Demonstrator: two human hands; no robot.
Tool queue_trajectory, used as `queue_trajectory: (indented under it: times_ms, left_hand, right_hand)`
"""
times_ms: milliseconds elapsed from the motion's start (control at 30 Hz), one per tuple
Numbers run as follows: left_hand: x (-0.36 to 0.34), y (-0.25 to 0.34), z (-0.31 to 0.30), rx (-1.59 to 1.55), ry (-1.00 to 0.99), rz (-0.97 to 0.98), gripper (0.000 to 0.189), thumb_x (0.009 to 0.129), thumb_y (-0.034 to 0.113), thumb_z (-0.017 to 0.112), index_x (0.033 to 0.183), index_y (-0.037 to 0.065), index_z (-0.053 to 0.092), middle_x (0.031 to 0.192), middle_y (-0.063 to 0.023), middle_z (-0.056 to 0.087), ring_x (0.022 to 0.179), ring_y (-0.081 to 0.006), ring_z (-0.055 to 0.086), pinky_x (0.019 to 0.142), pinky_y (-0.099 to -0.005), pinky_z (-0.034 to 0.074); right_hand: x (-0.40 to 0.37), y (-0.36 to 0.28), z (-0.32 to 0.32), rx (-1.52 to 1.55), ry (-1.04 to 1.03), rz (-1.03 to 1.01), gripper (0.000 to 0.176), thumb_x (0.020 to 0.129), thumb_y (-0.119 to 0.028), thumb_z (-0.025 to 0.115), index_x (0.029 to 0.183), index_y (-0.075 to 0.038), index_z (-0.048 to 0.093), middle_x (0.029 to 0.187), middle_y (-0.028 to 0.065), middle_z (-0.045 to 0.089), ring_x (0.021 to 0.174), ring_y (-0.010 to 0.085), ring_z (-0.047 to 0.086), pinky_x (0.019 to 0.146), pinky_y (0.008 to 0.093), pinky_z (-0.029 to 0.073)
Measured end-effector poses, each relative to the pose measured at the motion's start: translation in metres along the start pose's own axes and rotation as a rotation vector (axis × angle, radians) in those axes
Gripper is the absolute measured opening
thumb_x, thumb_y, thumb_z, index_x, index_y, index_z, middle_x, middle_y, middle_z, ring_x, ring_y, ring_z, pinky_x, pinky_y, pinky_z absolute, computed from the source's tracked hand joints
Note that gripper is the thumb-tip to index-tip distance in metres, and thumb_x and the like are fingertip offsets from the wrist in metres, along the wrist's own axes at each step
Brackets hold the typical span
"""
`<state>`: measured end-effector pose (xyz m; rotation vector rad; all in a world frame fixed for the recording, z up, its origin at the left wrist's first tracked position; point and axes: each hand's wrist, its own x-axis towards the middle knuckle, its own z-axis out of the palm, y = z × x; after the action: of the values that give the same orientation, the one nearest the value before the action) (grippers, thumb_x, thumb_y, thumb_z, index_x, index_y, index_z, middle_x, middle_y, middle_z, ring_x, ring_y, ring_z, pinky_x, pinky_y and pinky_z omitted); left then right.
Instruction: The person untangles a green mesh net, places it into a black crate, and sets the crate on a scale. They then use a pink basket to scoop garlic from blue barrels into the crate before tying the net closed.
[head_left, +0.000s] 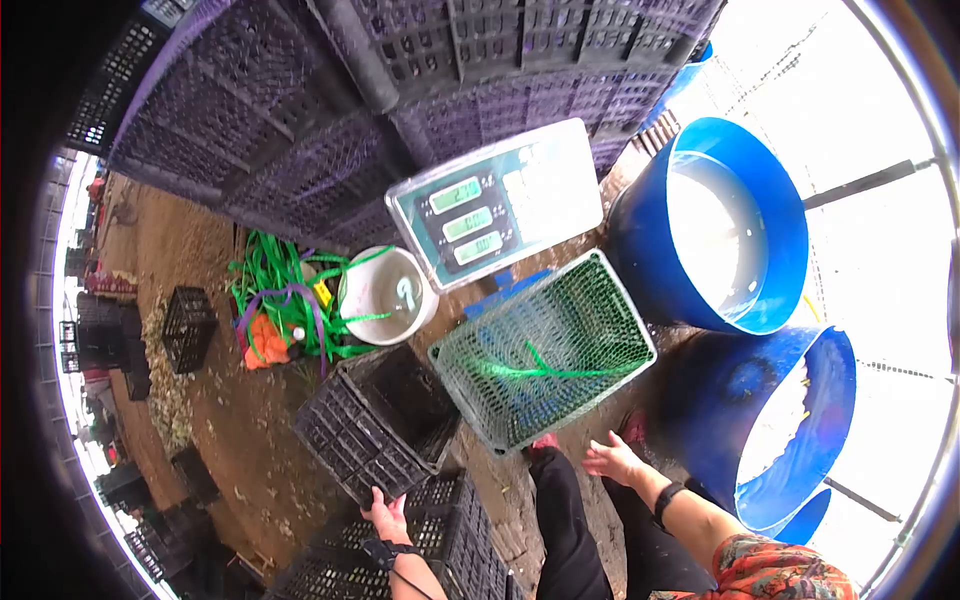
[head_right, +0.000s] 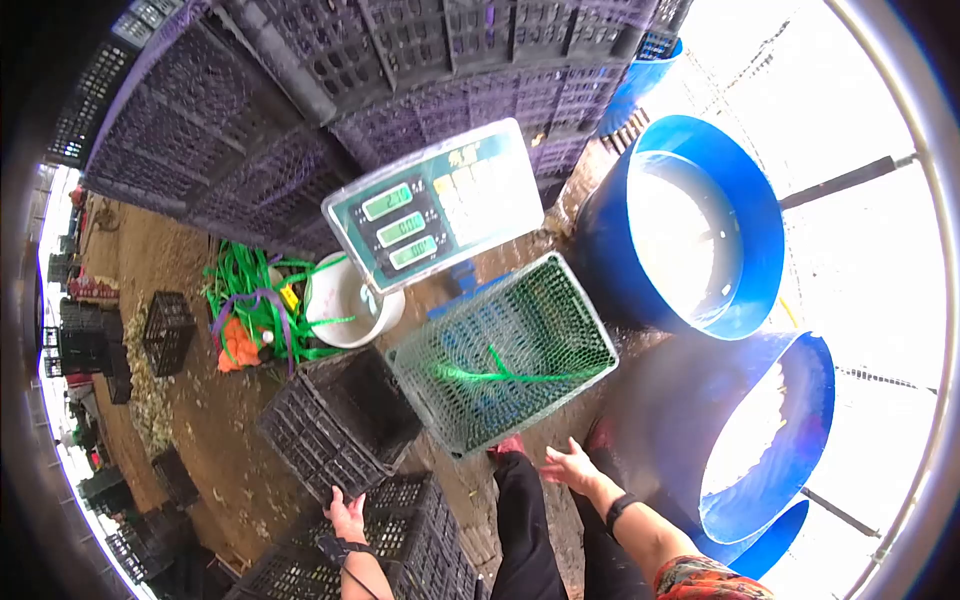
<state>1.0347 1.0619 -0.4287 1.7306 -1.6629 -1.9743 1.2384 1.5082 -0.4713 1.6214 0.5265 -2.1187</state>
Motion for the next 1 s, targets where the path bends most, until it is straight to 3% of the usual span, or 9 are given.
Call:
queue_trajectory:
  times_ms: [167, 233, 267, 400, 633, 700, 833, 933, 1000]
  left_hand:
    - [-0.048, 0.009, 0.010, 0.335, 0.216, -0.113, 0.080, 0.083, 0.048, 0.065, 0.138, 0.011, 0.021, 0.131, -0.0171, 0.037, 0.103, -0.0369, 0.050, 0.076, -0.0529, 0.054]
    - [-0.065, -0.005, 0.001, 0.402, 0.187, -0.113, 0.076, 0.086, 0.044, 0.060, 0.141, 0.013, 0.018, 0.131, -0.0176, 0.037, 0.103, -0.0362, 0.049, 0.080, -0.0539, 0.050]
    - [-0.085, -0.010, 0.010, 0.468, 0.227, -0.132, 0.076, 0.086, 0.040, 0.061, 0.142, 0.015, 0.016, 0.131, -0.0180, 0.037, 0.103, -0.0357, 0.049, 0.080, -0.0537, 0.050]
    - [-0.143, -0.046, 0.017, 0.792, 0.155, -0.096, 0.078, 0.082, 0.026, 0.067, 0.141, 0.018, 0.018, 0.135, -0.0218, 0.039, 0.111, -0.0380, 0.052, 0.075, -0.0477, 0.054]
    - [-0.224, -0.077, 0.054, 1.318, -0.466, 0.523, 0.077, 0.074, 0.014, 0.073, 0.136, 0.004, 0.029, 0.135, -0.0236, 0.035, 0.119, -0.0369, 0.045, 0.103, -0.0402, 0.036]
    - [-0.235, -0.086, 0.076, 1.347, -0.504, 0.532, 0.072, 0.075, 0.016, 0.072, 0.134, 0.004, 0.034, 0.134, -0.0231, 0.039, 0.120, -0.0364, 0.044, 0.104, -0.0400, 0.035]
    - [-0.270, -0.097, 0.117, 1.341, -0.665, 0.566, 0.064, 0.076, 0.019, 0.069, 0.130, 0.000, 0.040, 0.133, -0.0240, 0.042, 0.125, -0.0360, 0.039, 0.106, -0.0407, 0.033]
    - [-0.270, -0.124, 0.125, 1.327, -0.824, 0.778, 0.061, 0.076, 0.023, 0.064, 0.126, -0.003, 0.042, 0.119, -0.0253, 0.052, 0.111, -0.0366, 0.051, 0.096, -0.0415, 0.040]
    - [-0.277, -0.143, 0.123, 1.284, -0.858, 0.655, 0.059, 0.078, 0.020, 0.065, 0.127, -0.002, 0.041, 0.115, -0.0231, 0.055, 0.106, -0.0337, 0.053, 0.092, -0.0413, 0.041]
  right_hand:
    - [-0.067, -0.012, -0.035, -0.111, 0.141, -0.019, 0.079, 0.088, -0.018, 0.064, 0.146, -0.011, 0.012, 0.105, 0.0158, 0.058, 0.091, 0.0351, 0.064, 0.075, 0.0444, 0.052]
    - [-0.092, -0.012, -0.052, -0.176, 0.088, -0.084, 0.058, 0.088, -0.015, 0.063, 0.137, -0.003, 0.034, 0.100, 0.0152, 0.060, 0.085, 0.0309, 0.066, 0.070, 0.0398, 0.054]
    - [-0.106, -0.012, -0.053, -0.190, 0.167, -0.114, 0.031, 0.085, -0.010, 0.065, 0.113, -0.002, 0.055, 0.088, 0.0121, 0.063, 0.075, 0.0236, 0.066, 0.064, 0.0344, 0.053]
    - [-0.157, -0.007, -0.072, -0.407, 0.315, -0.240, 0.018, 0.073, 0.003, 0.071, 0.076, -0.008, 0.057, 0.068, 0.0036, 0.061, 0.057, 0.0125, 0.056, 0.050, 0.0265, 0.046]
    - [-0.271, 0.043, -0.125, -0.055, 0.323, -0.307, 0.012, 0.077, -0.003, 0.070, 0.083, -0.006, 0.059, 0.073, 0.0057, 0.063, 0.059, 0.0146, 0.062, 0.052, 0.0255, 0.049]
    - [-0.299, 0.064, -0.148, 0.166, 0.382, -0.341, 0.021, 0.085, -0.009, 0.063, 0.104, -0.004, 0.055, 0.080, 0.0101, 0.064, 0.061, 0.0192, 0.063, 0.050, 0.0272, 0.049]
    - [-0.337, 0.099, -0.210, 0.524, 0.537, -0.397, 0.019, 0.088, -0.015, 0.058, 0.106, -0.010, 0.055, 0.083, 0.0088, 0.064, 0.063, 0.0198, 0.062, 0.051, 0.0308, 0.048]
    - [-0.327, 0.120, -0.276, 0.621, 0.570, -0.428, 0.023, 0.082, -0.028, 0.066, 0.097, -0.012, 0.057, 0.086, 0.0070, 0.064, 0.074, 0.0203, 0.061, 0.061, 0.0327, 0.049]
    - [-0.330, 0.117, -0.304, 0.715, 0.536, -0.456, 0.031, 0.085, -0.027, 0.064, 0.106, -0.007, 0.053, 0.094, 0.0132, 0.062, 0.079, 0.0248, 0.062, 0.064, 0.0330, 0.050]
